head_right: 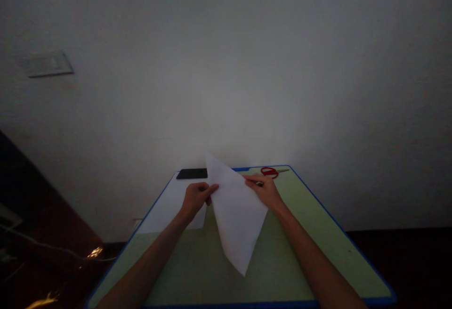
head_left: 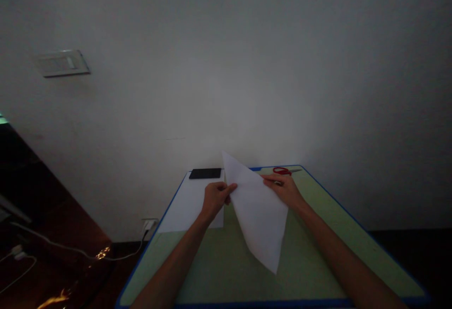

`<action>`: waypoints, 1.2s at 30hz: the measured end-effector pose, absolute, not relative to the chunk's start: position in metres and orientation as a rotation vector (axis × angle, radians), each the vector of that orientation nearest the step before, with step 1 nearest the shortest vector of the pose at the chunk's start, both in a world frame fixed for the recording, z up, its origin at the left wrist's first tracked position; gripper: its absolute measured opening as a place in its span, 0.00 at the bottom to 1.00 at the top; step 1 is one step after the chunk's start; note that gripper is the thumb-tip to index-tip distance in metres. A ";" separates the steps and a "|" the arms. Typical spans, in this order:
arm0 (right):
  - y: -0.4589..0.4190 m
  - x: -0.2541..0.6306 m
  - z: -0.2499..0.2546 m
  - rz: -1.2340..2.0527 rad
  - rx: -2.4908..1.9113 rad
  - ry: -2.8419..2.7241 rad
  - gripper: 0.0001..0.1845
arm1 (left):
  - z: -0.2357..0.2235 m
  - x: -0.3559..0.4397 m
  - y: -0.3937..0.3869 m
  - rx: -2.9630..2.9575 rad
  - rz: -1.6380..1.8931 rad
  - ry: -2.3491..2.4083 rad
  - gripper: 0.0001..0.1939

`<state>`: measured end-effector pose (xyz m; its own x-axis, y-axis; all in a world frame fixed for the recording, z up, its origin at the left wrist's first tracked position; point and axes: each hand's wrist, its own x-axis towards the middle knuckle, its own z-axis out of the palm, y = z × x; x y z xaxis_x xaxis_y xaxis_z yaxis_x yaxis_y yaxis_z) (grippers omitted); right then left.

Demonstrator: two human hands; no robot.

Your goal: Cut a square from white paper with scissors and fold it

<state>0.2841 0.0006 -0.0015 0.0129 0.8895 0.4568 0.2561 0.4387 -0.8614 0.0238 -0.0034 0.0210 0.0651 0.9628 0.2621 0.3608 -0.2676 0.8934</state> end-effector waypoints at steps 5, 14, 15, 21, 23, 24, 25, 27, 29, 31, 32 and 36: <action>-0.006 0.277 0.003 0.545 -0.997 -1.470 0.12 | 0.019 0.023 -0.001 1.567 1.235 1.133 0.25; -0.005 0.273 0.001 0.508 -0.990 -1.425 0.13 | 0.011 0.017 0.006 1.635 1.137 1.021 0.23; -0.005 0.274 0.000 0.505 -0.986 -1.428 0.13 | 0.011 0.017 0.007 1.684 1.151 1.067 0.24; 0.000 0.274 -0.005 0.511 -0.984 -1.419 0.13 | 0.017 0.020 0.000 1.834 1.149 1.296 0.27; 0.000 0.274 -0.005 0.512 -0.978 -1.411 0.13 | 0.018 0.021 -0.002 1.824 1.170 1.320 0.26; 0.000 0.274 -0.005 0.513 -0.977 -1.400 0.13 | 0.018 0.022 -0.003 1.820 1.182 1.322 0.26; 0.000 0.273 -0.005 0.514 -0.977 -1.385 0.13 | 0.018 0.022 -0.002 1.814 1.192 1.313 0.26; -0.001 0.273 -0.005 0.516 -0.977 -1.348 0.13 | 0.017 0.023 -0.001 1.779 1.203 1.250 0.26; -0.001 0.273 -0.004 0.531 -0.971 -1.310 0.14 | 0.015 0.024 -0.001 1.701 1.192 1.103 0.23; -0.002 0.273 -0.004 0.563 -0.961 -1.285 0.15 | 0.013 0.026 -0.002 1.592 1.155 0.910 0.18; -0.002 0.273 -0.004 0.580 -0.956 -1.278 0.15 | 0.012 0.026 -0.004 1.531 1.127 0.827 0.18; -0.003 0.273 -0.003 0.605 -0.950 -1.300 0.16 | 0.009 0.029 -0.007 1.339 1.020 0.716 0.23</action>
<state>0.2725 -0.0034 -0.0029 0.2020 0.8273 0.5242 0.1317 0.5074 -0.8516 0.0290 -0.0071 0.0086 0.4171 0.8989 0.1343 -0.1799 -0.0631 0.9817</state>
